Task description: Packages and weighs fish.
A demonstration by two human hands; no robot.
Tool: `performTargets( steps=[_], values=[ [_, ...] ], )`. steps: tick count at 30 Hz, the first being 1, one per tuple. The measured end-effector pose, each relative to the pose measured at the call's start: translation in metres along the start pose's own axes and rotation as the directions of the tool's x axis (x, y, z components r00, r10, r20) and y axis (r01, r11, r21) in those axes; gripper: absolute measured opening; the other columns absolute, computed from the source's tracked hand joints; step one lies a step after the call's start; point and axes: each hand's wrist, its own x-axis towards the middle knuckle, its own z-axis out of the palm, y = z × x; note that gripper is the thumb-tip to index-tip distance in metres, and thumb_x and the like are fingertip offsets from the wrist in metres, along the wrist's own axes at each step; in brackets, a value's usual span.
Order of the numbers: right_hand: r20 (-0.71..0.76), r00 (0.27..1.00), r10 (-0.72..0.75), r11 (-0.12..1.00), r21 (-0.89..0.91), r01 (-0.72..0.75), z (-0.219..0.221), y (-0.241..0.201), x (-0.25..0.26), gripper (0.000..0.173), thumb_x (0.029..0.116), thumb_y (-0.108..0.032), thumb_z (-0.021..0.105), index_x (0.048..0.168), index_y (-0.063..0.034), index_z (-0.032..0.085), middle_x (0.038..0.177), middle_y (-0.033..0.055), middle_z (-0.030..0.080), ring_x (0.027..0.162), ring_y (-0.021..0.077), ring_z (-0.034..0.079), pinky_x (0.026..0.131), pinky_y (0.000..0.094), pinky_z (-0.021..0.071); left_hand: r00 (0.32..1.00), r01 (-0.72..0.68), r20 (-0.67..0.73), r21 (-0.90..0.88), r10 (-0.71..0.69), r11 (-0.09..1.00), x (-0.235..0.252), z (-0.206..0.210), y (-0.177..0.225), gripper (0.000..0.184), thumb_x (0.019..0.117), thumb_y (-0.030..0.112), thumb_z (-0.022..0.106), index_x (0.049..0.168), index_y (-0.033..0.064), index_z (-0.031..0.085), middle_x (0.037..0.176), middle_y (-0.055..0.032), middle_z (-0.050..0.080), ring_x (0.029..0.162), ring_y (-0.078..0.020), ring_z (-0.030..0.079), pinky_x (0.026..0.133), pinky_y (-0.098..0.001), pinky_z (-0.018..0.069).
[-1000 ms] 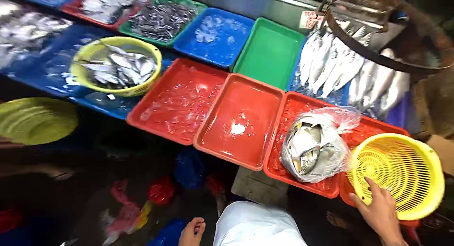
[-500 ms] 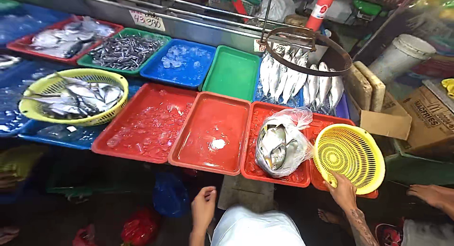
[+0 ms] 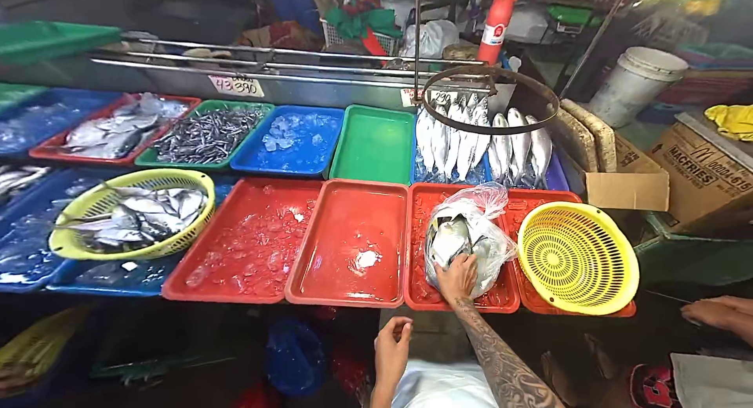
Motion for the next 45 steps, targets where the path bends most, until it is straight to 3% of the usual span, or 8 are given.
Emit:
performTargets(
  steps=[6, 14, 20, 28, 33, 36, 39, 45],
  values=[
    [0.081, 0.996, 0.021, 0.998, -0.060, -0.016, -0.014, 0.000, 0.008, 0.060, 0.0885, -0.043, 0.072, 0.124, 0.0038, 0.064, 0.141, 0.0267, 0.053, 0.130, 0.0389, 0.055, 0.101, 0.0538, 0.0502, 0.974, 0.215, -0.034, -0.154, -0.223, 0.964, -0.014, -0.015, -0.029, 0.015, 0.1015, 0.006, 0.060, 0.111, -0.0004, 0.069, 0.095, -0.0103, 0.074, 0.078, -0.0165, 0.071, 0.070, -0.0337, 0.0596],
    [0.269, 0.963, 0.021, 0.969, -0.243, 0.046, -0.091, 0.010, 0.044, 0.048, 0.0955, -0.020, 0.062, 0.135, 0.0051, 0.055, 0.131, 0.0290, 0.062, 0.124, 0.0432, 0.060, 0.100, 0.0616, 0.0475, 0.960, 0.235, -0.088, -0.267, -0.266, 0.935, -0.009, -0.036, -0.037, 0.017, 0.1042, 0.007, 0.056, 0.114, -0.0001, 0.068, 0.098, -0.0100, 0.073, 0.080, -0.0150, 0.071, 0.070, -0.0315, 0.0595],
    [0.488, 0.865, -0.118, 0.947, -0.206, 0.245, -0.134, -0.002, 0.082, 0.041, 0.1063, -0.024, 0.050, 0.123, 0.0127, 0.060, 0.124, 0.0347, 0.062, 0.120, 0.0471, 0.060, 0.101, 0.0637, 0.0447, 0.934, 0.266, -0.162, -0.277, -0.318, 0.923, -0.021, -0.054, -0.066, 0.019, 0.1047, 0.009, 0.055, 0.116, -0.0020, 0.067, 0.101, -0.0132, 0.073, 0.081, -0.0173, 0.071, 0.071, -0.0338, 0.0600],
    [0.356, 0.869, -0.344, 0.918, -0.066, 0.390, -0.289, 0.025, 0.071, 0.044, 0.1126, -0.030, 0.039, 0.099, 0.0018, 0.066, 0.088, 0.0214, 0.061, 0.077, 0.0338, 0.059, 0.069, 0.0542, 0.0460, 0.900, 0.335, -0.231, -0.182, -0.371, 0.925, -0.048, -0.075, -0.103, 0.023, 0.1033, 0.006, 0.054, 0.120, -0.0066, 0.063, 0.100, -0.0160, 0.069, 0.079, -0.0152, 0.068, 0.071, -0.0331, 0.0585],
    [0.200, 0.915, -0.351, 0.891, -0.230, 0.392, -0.343, 0.090, 0.090, 0.040, 0.1111, -0.028, 0.046, 0.090, 0.0000, 0.065, 0.079, 0.0203, 0.062, 0.072, 0.0380, 0.062, 0.065, 0.0607, 0.0479, 0.881, 0.375, -0.243, -0.167, -0.407, 0.912, -0.049, -0.072, -0.101, 0.024, 0.1038, 0.008, 0.055, 0.122, -0.0062, 0.062, 0.103, -0.0161, 0.069, 0.081, -0.0157, 0.068, 0.072, -0.0339, 0.0585],
    [0.068, 0.984, -0.164, 0.927, -0.330, 0.177, -0.322, 0.119, 0.096, 0.042, 0.1104, -0.028, 0.045, 0.096, 0.0067, 0.063, 0.092, 0.0328, 0.064, 0.092, 0.0527, 0.064, 0.076, 0.0712, 0.0475, 0.889, 0.355, -0.248, -0.159, -0.386, 0.921, -0.039, -0.062, -0.083, 0.022, 0.1035, 0.007, 0.056, 0.119, -0.0064, 0.064, 0.102, -0.0176, 0.071, 0.083, -0.0195, 0.070, 0.074, -0.0375, 0.0594],
    [-0.061, 0.996, 0.061, 0.969, -0.237, -0.073, -0.264, 0.148, 0.082, 0.049, 0.1123, -0.029, 0.036, 0.128, 0.0132, 0.055, 0.122, 0.0391, 0.061, 0.121, 0.0542, 0.058, 0.099, 0.0686, 0.0438, 0.956, 0.237, -0.173, -0.031, -0.238, 0.971, -0.016, -0.046, -0.053, 0.021, 0.1023, 0.008, 0.058, 0.116, -0.0038, 0.067, 0.103, -0.0167, 0.073, 0.085, -0.0223, 0.072, 0.077, -0.0412, 0.0604],
    [-0.142, 0.953, 0.267, 0.963, 0.001, -0.270, -0.146, 0.218, 0.064, 0.047, 0.1126, -0.026, 0.033, 0.139, 0.0097, 0.049, 0.127, 0.0347, 0.062, 0.123, 0.0474, 0.061, 0.104, 0.0601, 0.0466, 0.995, -0.068, 0.085, 0.152, 0.056, 0.986, 0.024, 0.003, 0.041, 0.022, 0.1010, 0.013, 0.060, 0.117, -0.0002, 0.069, 0.105, -0.0128, 0.073, 0.090, -0.0202, 0.073, 0.085, -0.0400, 0.0607]
  ],
)
